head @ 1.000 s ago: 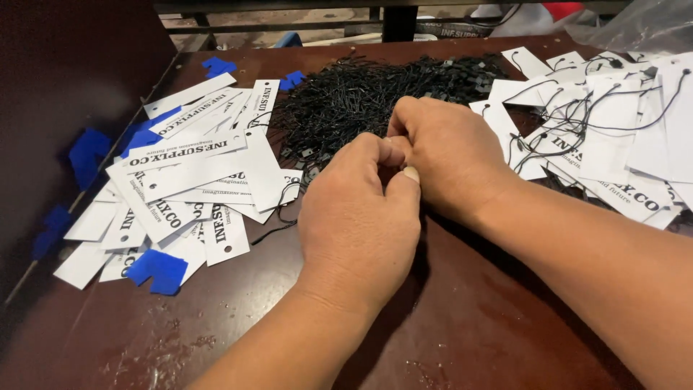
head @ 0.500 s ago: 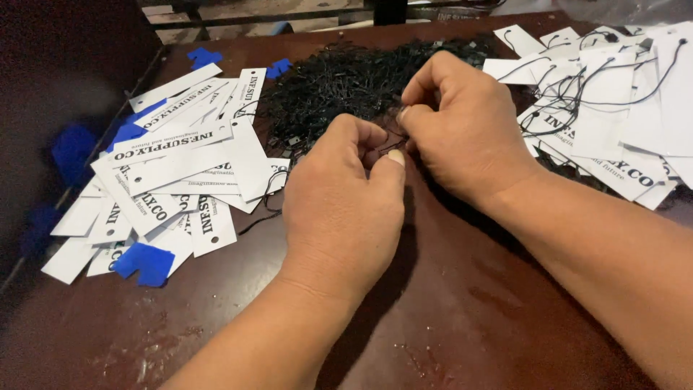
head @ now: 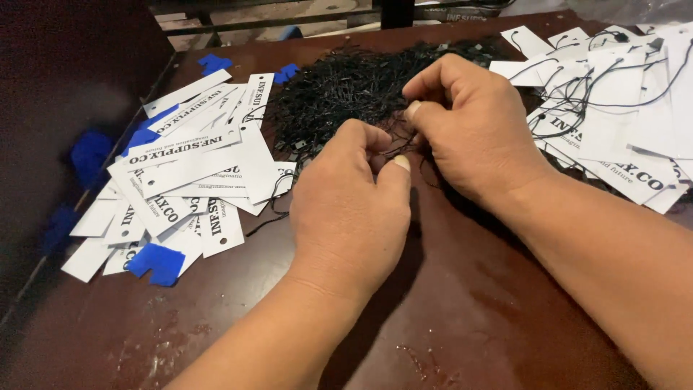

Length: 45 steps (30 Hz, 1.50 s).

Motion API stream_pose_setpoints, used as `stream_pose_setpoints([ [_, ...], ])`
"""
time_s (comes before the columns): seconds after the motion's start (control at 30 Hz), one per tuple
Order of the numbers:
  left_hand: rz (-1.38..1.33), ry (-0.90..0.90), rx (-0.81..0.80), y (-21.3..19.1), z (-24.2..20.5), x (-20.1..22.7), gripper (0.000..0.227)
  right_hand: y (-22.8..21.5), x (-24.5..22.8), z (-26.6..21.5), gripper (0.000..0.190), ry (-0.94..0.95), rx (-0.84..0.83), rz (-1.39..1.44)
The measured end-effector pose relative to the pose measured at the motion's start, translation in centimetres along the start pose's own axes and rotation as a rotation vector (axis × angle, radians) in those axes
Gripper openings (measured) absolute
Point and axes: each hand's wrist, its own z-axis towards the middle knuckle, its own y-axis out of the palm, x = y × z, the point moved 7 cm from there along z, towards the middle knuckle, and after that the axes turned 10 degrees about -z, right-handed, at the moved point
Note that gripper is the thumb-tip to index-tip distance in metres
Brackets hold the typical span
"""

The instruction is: Attaching black string fasteners to white paper product tags by threading the string through pre-punched holes.

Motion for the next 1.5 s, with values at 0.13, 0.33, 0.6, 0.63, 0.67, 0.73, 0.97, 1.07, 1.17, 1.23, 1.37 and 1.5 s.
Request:
stream_pose_setpoints([
  [0.13,0.007,0.033,0.008,0.1,0.2,0.0,0.021,0.0,0.0,0.0,0.011,0.029,-0.011,0.029],
  [0.33,-0.004,0.013,-0.01,0.0,0.1,0.1,0.019,0.0,-0.4,-0.4,0.005,0.089,-0.027,0.145],
  [0.6,-0.088,0.125,0.067,-0.3,0.7,0.2,0.058,-1.0,-1.1,-1.4,0.011,-0.238,0.123,-0.051],
  [0.63,-0.075,0.121,0.05,-0.2,0.8,0.3,0.06,-0.9,-1.4,-1.5,0.012,-0.264,0.109,-0.039],
  [0.67,-0.063,0.117,0.033,0.0,1.0,0.4,0.063,-0.9,-1.6,-1.6,0.012,-0.291,0.095,-0.027],
  [0.73,-0.102,0.191,0.075,0.0,1.4,0.7,0.059,-0.8,-1.7,-1.6,0.011,-0.308,0.084,-0.028],
  [0.97,-0.386,0.391,-0.098,1.2,4.4,0.5,0.046,-1.2,-1.9,-1.8,0.009,-0.239,0.07,0.068],
  [1.07,-0.283,0.47,-0.068,1.5,3.6,0.9,0.032,-1.4,-1.8,-2.0,0.006,-0.237,0.101,0.002],
  [1.17,-0.272,0.647,0.038,1.1,3.2,0.7,0.068,-1.4,-2.9,-2.6,0.016,-0.313,0.082,-0.038],
  [1.23,-0.283,0.656,0.017,1.2,3.0,0.9,0.061,-1.2,-2.8,-2.7,0.008,-0.343,0.08,-0.078],
  [1.37,-0.264,0.489,-0.073,1.1,3.1,1.3,0.033,-1.0,-2.7,-3.0,0.012,-0.451,0.085,-0.133],
  [1.5,-0.308,0.49,-0.056,1.2,3.4,0.9,0.032,-1.6,-3.9,-3.5,0.013,-0.616,0.14,-0.106],
])
